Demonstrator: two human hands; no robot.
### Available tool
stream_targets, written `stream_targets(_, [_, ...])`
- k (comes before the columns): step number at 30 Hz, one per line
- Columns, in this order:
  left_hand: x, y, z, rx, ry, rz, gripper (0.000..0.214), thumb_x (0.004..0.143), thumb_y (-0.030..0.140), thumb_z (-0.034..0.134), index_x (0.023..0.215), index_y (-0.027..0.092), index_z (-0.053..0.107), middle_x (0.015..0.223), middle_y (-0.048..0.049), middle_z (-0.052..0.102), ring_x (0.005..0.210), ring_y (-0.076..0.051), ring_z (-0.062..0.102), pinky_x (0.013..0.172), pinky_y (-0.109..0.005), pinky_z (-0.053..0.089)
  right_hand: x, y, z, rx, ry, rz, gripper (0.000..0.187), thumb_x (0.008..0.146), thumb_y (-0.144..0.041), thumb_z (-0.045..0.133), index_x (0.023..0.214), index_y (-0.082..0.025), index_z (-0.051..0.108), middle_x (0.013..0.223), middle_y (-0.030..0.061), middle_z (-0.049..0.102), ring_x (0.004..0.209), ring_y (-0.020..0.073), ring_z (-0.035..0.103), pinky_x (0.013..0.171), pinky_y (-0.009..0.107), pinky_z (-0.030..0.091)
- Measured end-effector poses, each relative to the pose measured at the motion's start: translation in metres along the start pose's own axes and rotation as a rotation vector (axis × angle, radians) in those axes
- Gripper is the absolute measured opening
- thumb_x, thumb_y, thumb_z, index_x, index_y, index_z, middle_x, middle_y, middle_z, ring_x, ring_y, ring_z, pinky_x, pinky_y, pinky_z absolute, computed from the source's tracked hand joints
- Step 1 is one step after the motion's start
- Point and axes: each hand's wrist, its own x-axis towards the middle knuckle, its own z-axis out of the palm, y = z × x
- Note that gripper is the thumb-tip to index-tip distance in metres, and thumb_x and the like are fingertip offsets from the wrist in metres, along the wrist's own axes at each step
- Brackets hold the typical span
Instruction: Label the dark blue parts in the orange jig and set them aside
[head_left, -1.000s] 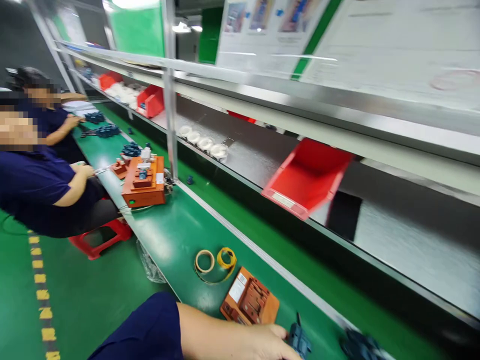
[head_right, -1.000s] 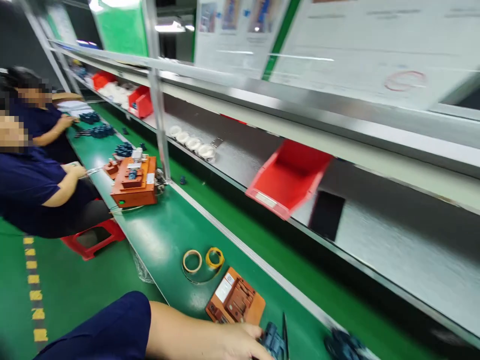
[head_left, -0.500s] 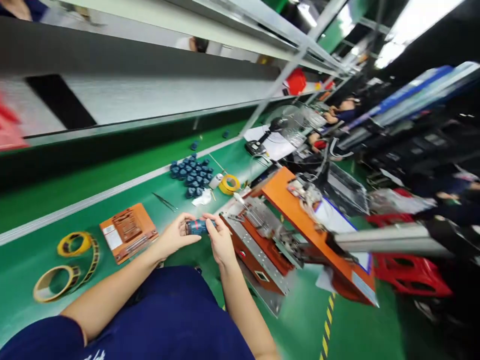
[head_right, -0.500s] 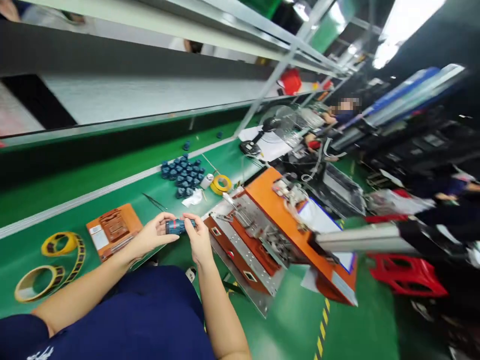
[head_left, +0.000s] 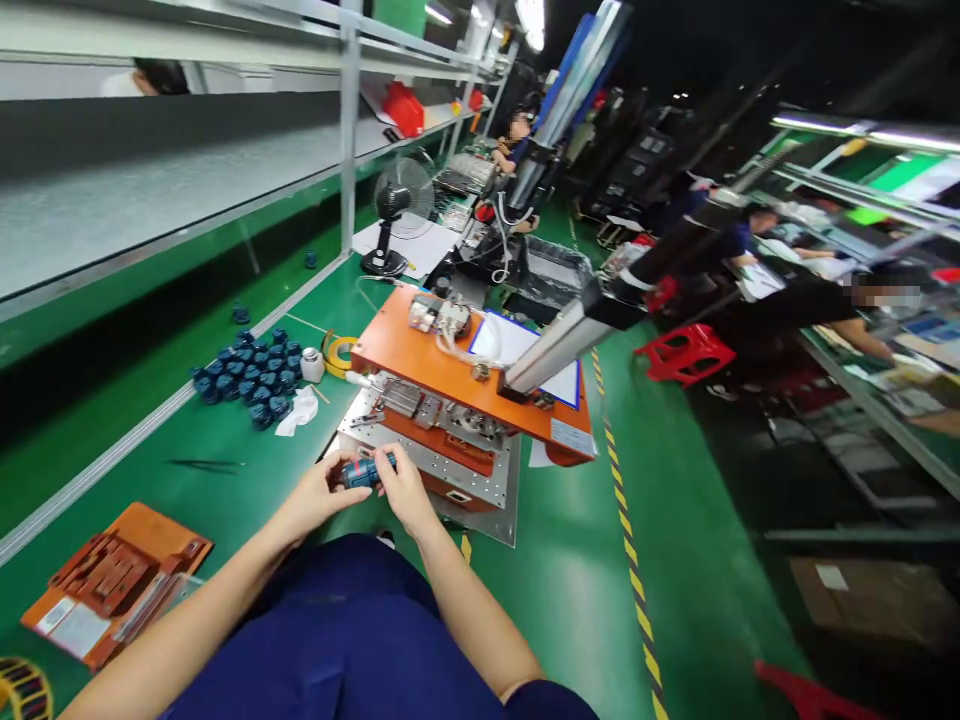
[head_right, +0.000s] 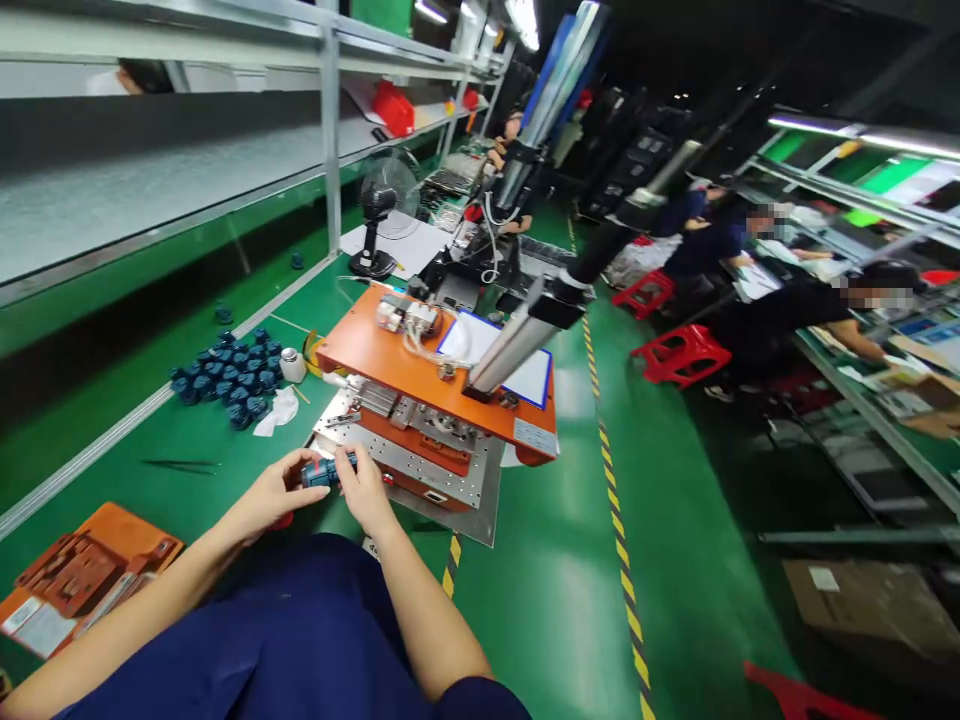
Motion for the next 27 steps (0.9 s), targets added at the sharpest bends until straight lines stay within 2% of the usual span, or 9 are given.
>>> stream_targets(5, [0.029,-0.017,0.036,0.216,-0.179,0.044,0.051,0.072,0.039,0.076,0.118,0.019,0.065,0.116,-0.0068,0.072,0.107,-0.027,0.065,0.101,-0.04,0.048,-0.013,0.043,-0.035,-0.068,0.077,0.011,0.03,0.095,-0.053,0.049,0.094,-0.024,0.059,0.074,-0.0017,0.059,0.064,0.0153,0.055,0.06,0.027,0.044])
stream_targets(11, [0.049,-0.035,0.071,0.275,-0.333,0.017,0.052,0.075,0.036,0.072,0.123,0.018,0.064,0.12,-0.0081,0.072,0.11,-0.028,0.065,0.102,-0.039,0.046,-0.029,0.079,-0.066,-0.032,0.115,0.075,0.033,0.095,-0.054,0.046,0.095,-0.022,0.058,0.069,-0.0027,0.056,0.055,0.0137,0.054,0.053,0.026,0.044])
stream_targets(15, [0.056,-0.041,0.082,0.335,-0.343,0.014,0.052,0.077,0.036,0.072,0.123,0.015,0.063,0.12,-0.0099,0.071,0.108,-0.027,0.066,0.101,-0.037,0.046,-0.03,0.09,-0.073,-0.032,0.117,0.093,0.034,0.096,-0.054,0.045,0.095,-0.022,0.058,0.067,-0.0032,0.056,0.052,0.0134,0.055,0.05,0.025,0.045])
stream_targets(20, [0.066,-0.039,0.09,0.357,-0.309,0.003,0.052,0.074,0.037,0.074,0.121,0.016,0.065,0.118,-0.01,0.072,0.107,-0.028,0.066,0.099,-0.038,0.047,-0.023,0.097,-0.086,-0.11,0.12,0.073,0.036,0.096,-0.054,0.045,0.099,-0.023,0.063,0.077,-0.0007,0.064,0.054,0.0132,0.058,0.052,0.025,0.049])
stream_targets(22, [0.071,-0.039,0.091,0.383,-0.259,-0.015,0.052,0.072,0.039,0.075,0.118,0.015,0.066,0.113,-0.0097,0.074,0.102,-0.028,0.067,0.097,-0.038,0.048,-0.018,0.102,-0.104,-0.184,0.167,0.06,0.039,0.098,-0.054,0.041,0.103,-0.024,0.065,0.086,0.0021,0.068,0.065,0.0167,0.063,0.06,0.029,0.052])
stream_targets(24, [0.077,-0.038,0.09,0.419,-0.202,-0.02,0.052,0.072,0.042,0.075,0.116,0.015,0.067,0.108,-0.0089,0.074,0.098,-0.028,0.067,0.095,-0.039,0.049,-0.012,0.108,-0.129,-0.291,0.28,0.049,0.041,0.098,-0.052,0.039,0.111,-0.023,0.064,0.105,0.0084,0.068,0.094,0.0243,0.065,0.081,0.037,0.053])
stream_targets(26, [0.083,-0.038,0.088,0.441,-0.148,-0.015,0.052,0.072,0.043,0.074,0.115,0.016,0.067,0.105,-0.0079,0.075,0.096,-0.028,0.067,0.093,-0.039,0.049,-0.001,0.113,-0.158,-0.413,0.397,0.042,0.041,0.097,-0.047,0.042,0.121,-0.02,0.062,0.127,0.0149,0.06,0.124,0.0322,0.049,0.103,0.049,0.041])
stream_targets(27, [0.086,-0.038,0.088,0.445,-0.122,-0.014,0.052,0.071,0.044,0.075,0.114,0.016,0.067,0.103,-0.0074,0.075,0.095,-0.028,0.067,0.092,-0.038,0.05,0.006,0.115,-0.172,-0.47,0.43,0.04,0.04,0.096,-0.044,0.045,0.123,-0.019,0.061,0.135,0.0171,0.055,0.132,0.0349,0.04,0.109,0.053,0.033])
